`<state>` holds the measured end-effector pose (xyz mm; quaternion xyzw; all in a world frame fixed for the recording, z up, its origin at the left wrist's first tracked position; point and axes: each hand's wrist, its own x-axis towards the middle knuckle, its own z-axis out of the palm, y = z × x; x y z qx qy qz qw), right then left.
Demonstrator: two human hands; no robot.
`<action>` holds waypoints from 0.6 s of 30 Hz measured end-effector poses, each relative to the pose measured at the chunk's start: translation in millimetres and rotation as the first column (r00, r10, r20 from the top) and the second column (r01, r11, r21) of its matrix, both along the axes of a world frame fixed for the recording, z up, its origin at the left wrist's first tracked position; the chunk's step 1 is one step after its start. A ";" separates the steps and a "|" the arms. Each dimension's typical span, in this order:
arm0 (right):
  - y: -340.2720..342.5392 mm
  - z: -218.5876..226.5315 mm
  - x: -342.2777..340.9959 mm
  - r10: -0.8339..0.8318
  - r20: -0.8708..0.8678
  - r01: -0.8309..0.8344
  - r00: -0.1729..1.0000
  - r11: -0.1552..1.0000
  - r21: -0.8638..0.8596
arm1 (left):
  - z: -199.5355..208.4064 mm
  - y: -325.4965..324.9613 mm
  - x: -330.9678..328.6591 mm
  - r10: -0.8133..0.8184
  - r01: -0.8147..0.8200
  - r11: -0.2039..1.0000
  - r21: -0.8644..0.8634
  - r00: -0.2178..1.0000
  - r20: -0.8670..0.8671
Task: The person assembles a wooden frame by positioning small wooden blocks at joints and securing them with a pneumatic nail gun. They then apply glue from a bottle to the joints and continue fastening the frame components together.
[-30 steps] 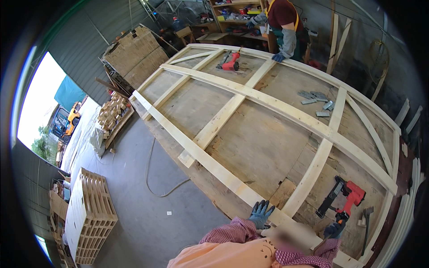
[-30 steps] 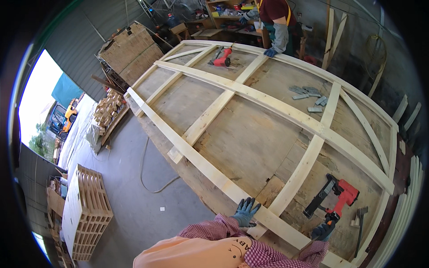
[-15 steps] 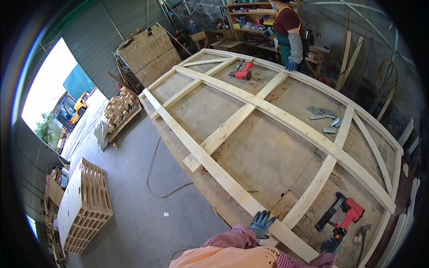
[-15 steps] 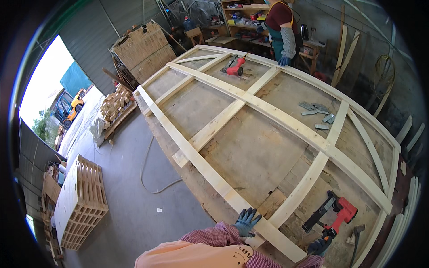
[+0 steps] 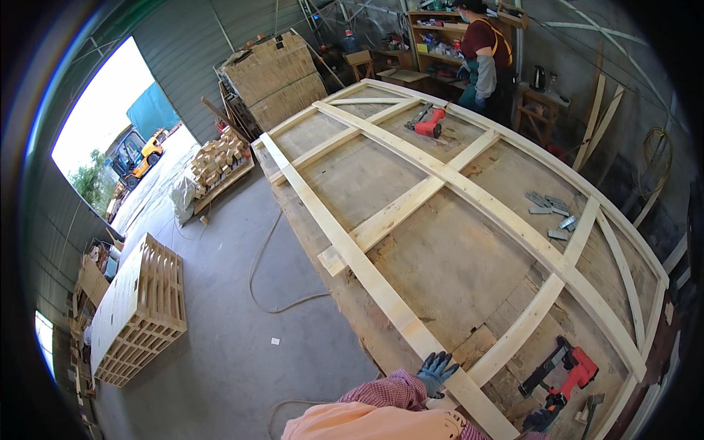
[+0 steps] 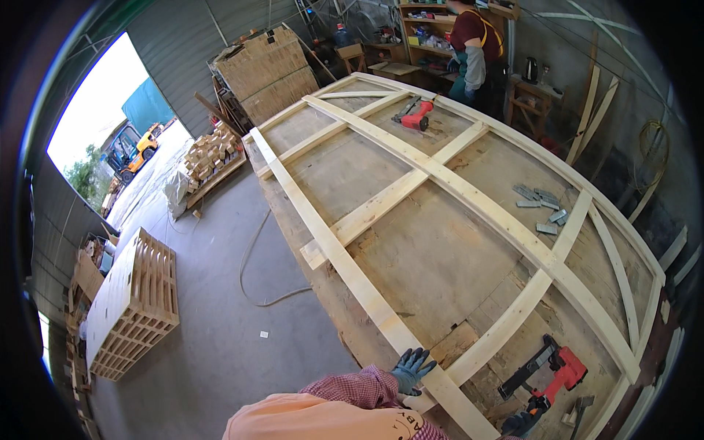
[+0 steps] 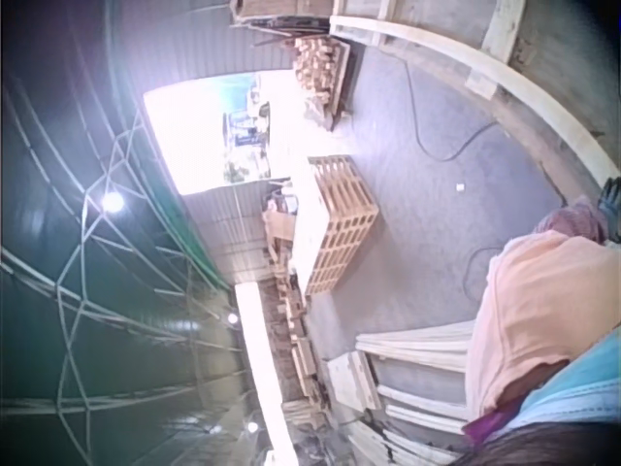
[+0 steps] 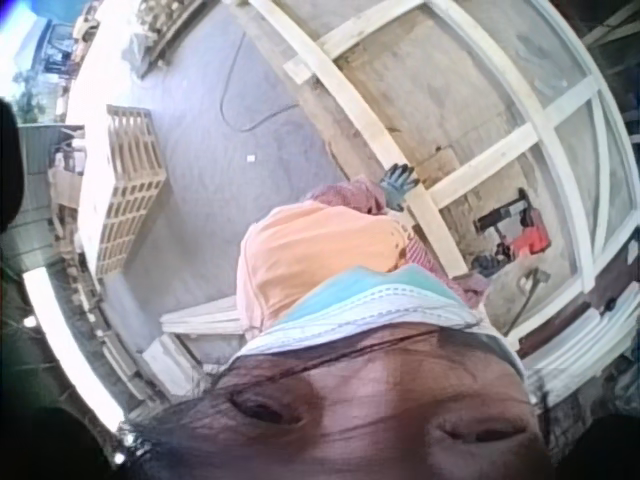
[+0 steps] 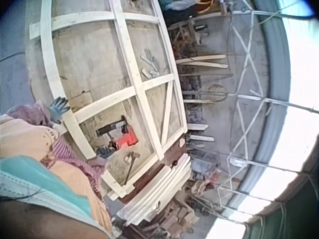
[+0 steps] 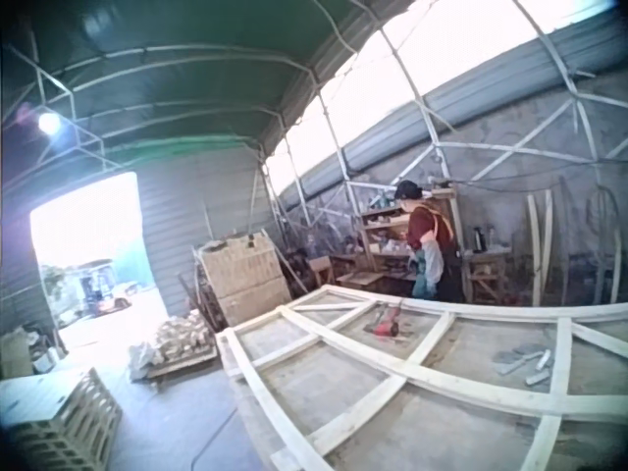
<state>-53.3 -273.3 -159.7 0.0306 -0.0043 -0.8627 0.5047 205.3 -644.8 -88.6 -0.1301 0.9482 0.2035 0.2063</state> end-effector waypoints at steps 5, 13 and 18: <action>-4.5 1.9 -1.6 0.000 -0.016 0.001 1.000 1.000 0.027 | -2.9 0.4 -1.5 0.004 -0.005 1.000 -0.023 1.000 -0.016; -4.3 4.0 3.5 0.013 -0.028 -0.011 1.000 0.999 0.053 | 1.3 1.2 -3.0 0.012 -0.012 1.000 0.004 1.000 -0.001; -4.5 2.2 25.7 0.024 -0.072 -0.019 0.997 0.998 0.066 | -1.5 1.8 3.4 0.007 -0.007 1.000 0.011 1.000 -0.013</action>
